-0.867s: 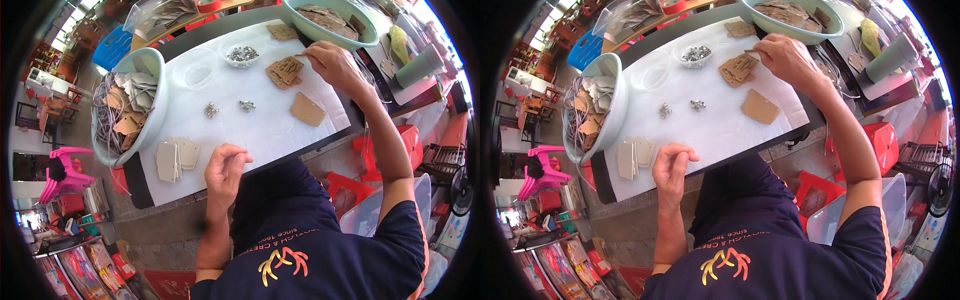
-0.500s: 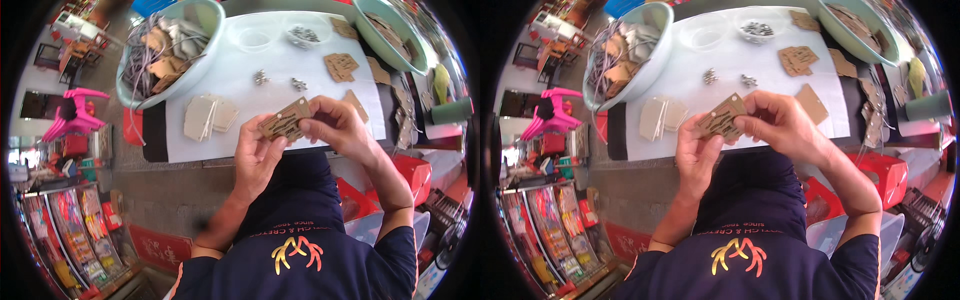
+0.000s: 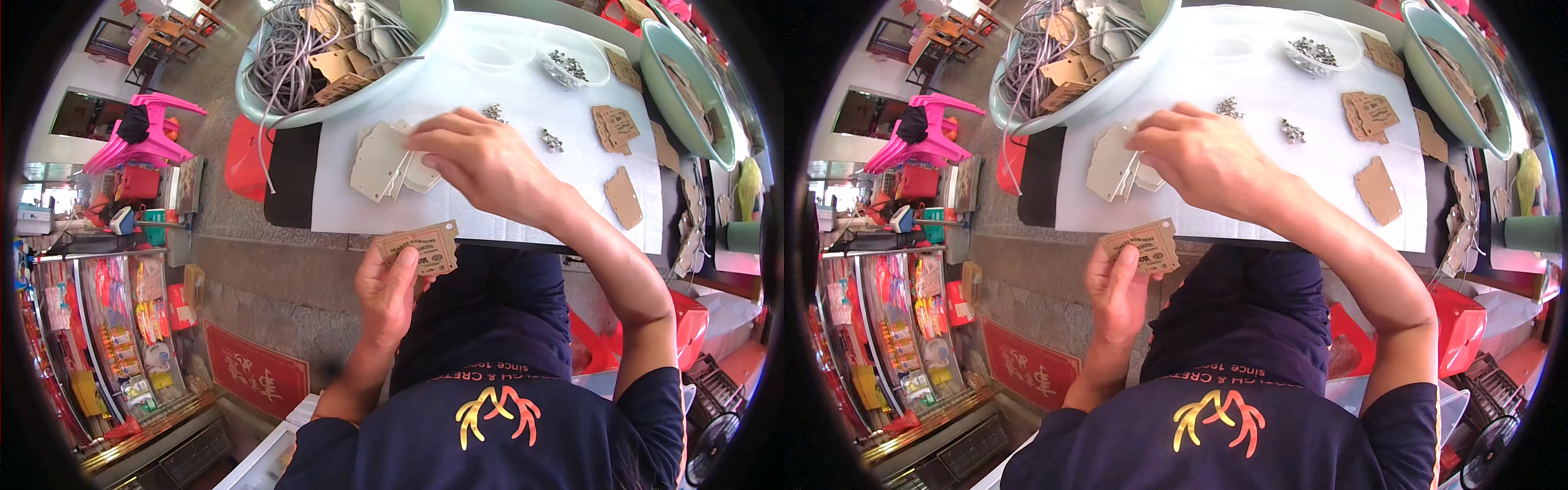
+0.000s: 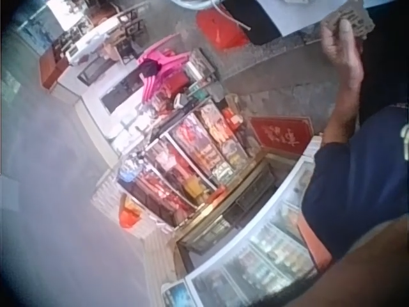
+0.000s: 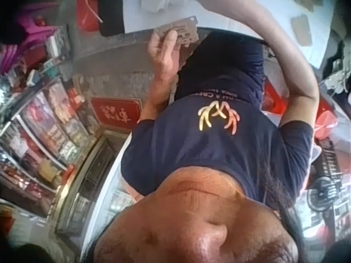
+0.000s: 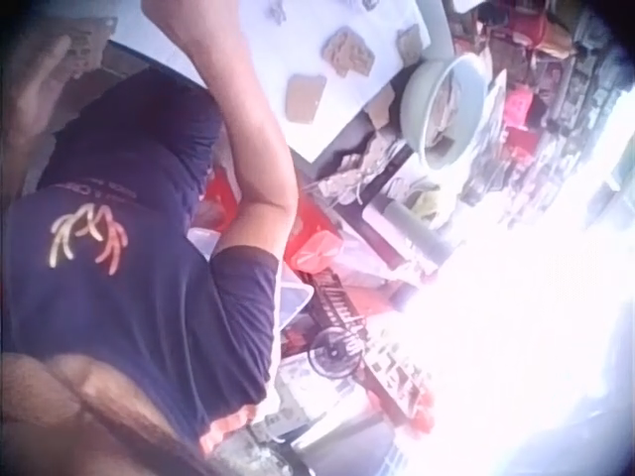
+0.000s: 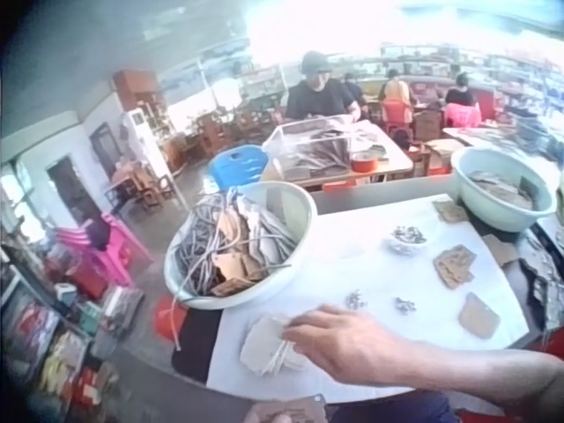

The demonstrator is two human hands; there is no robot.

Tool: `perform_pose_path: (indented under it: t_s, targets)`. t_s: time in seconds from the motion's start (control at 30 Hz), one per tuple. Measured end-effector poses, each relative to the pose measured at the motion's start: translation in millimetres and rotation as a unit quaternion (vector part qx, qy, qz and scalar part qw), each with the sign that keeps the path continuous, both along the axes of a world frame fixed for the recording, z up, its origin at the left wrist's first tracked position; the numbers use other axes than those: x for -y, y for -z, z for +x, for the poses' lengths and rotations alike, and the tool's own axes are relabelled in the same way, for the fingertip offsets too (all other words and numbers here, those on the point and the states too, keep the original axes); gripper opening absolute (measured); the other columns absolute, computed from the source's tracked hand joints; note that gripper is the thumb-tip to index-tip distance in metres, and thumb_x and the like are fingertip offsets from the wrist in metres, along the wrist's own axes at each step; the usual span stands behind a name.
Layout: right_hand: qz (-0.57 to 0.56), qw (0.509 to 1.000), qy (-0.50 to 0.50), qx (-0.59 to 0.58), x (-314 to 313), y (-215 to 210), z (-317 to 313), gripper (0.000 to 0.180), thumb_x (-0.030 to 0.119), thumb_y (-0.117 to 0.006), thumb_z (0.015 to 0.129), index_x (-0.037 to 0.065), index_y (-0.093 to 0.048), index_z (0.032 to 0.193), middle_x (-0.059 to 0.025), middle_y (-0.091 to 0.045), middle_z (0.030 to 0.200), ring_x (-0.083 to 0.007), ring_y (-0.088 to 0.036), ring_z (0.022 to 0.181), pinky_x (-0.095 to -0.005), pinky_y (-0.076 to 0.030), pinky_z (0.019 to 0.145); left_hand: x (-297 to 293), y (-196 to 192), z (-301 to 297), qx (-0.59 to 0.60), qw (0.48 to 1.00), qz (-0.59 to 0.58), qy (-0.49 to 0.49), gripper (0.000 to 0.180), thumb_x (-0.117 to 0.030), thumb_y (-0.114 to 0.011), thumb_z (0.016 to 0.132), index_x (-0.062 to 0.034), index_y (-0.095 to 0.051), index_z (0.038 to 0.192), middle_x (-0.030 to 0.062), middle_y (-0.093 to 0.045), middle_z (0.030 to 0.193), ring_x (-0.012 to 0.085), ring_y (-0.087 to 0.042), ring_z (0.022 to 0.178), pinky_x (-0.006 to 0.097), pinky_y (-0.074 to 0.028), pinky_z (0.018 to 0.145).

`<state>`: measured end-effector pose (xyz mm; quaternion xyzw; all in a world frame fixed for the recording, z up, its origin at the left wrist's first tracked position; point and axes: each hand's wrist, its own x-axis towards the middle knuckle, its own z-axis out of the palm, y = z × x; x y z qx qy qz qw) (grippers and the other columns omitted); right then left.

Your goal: The recorder is assembling shoe tags and leather components by inserting metal rivets.

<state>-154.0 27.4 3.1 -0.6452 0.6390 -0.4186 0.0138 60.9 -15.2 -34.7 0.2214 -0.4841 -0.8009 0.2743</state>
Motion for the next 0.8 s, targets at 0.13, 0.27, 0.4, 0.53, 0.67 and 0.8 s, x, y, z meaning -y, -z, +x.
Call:
perform_pose_path:
  t_s: [0.13, 0.27, 0.4, 0.53, 0.67, 0.8]
  targets:
    - [-0.007, 0.982, -0.012, -0.191, 29, 13, -2, 0.021, 0.004, -0.061, 0.075, 0.002, -0.066, 0.096, -0.0065, -0.063, 0.108, -0.0258, -0.058, 0.098, -0.0342, -0.051, 0.081, 3, 1, 2, 0.022, 1.0, 0.017, 0.008, 0.018, -0.012, -0.051, 0.097, -0.0013, -0.054, 0.111, 0.0103, -0.063, 0.099, 0.0162, -0.058, 0.081, 0.031, -0.045, 0.067]
    - [0.057, 0.976, -0.07, -0.198, 33, 10, -13, 0.029, 0.006, -0.067, 0.076, 0.004, -0.063, 0.105, -0.0058, -0.061, 0.11, -0.0261, -0.058, 0.097, -0.0351, -0.052, 0.081, 6, 3, 3, 0.01, 1.0, 0.018, 0.005, 0.018, -0.012, -0.051, 0.097, -0.0015, -0.054, 0.111, 0.0104, -0.063, 0.099, 0.0161, -0.058, 0.081, 0.031, -0.045, 0.067]
    - [0.028, 0.976, -0.094, -0.194, 25, 7, -18, 0.025, 0.006, -0.069, 0.073, 0.002, -0.063, 0.097, -0.0064, -0.062, 0.102, -0.0257, -0.059, 0.094, -0.0349, -0.053, 0.077, 7, 4, 0, 0.017, 1.0, 0.013, 0.013, 0.018, -0.012, -0.05, 0.097, -0.0015, -0.054, 0.111, 0.0104, -0.063, 0.098, 0.016, -0.058, 0.081, 0.03, -0.045, 0.067]
    - [-0.022, 0.977, -0.13, -0.167, 15, 9, -22, 0.019, 0.006, -0.07, 0.074, 0.0, -0.063, 0.09, -0.008, -0.062, 0.096, -0.0254, -0.06, 0.086, -0.0349, -0.053, 0.069, 6, 1, -8, 0.02, 1.0, 0.013, -0.002, 0.018, -0.015, -0.055, 0.096, -0.0026, -0.055, 0.11, 0.0064, -0.065, 0.091, 0.0093, -0.06, 0.07, 0.02, -0.046, 0.058]
    - [-0.061, 0.994, -0.038, -0.079, -5, 4, -19, 0.012, 0.006, -0.069, 0.081, 0.0, -0.063, 0.089, -0.008, -0.063, 0.088, -0.0233, -0.062, 0.076, -0.0317, -0.052, 0.064, 4, -4, -10, 0.018, 1.0, 0.006, -0.002, 0.017, -0.015, -0.055, 0.096, -0.0026, -0.055, 0.109, 0.0071, -0.065, 0.09, 0.0093, -0.061, 0.07, 0.02, -0.047, 0.058]
    - [0.049, 0.969, 0.092, 0.222, -27, -3, -6, 0.013, 0.013, -0.064, 0.091, 0.0, -0.062, 0.094, -0.0033, -0.062, 0.079, -0.0093, -0.06, 0.073, -0.0247, -0.051, 0.064, 5, -6, -11, 0.021, 0.999, -0.035, 0.01, 0.019, -0.011, -0.051, 0.096, -0.0005, -0.054, 0.111, 0.0117, -0.064, 0.097, 0.0172, -0.06, 0.077, 0.029, -0.047, 0.064]
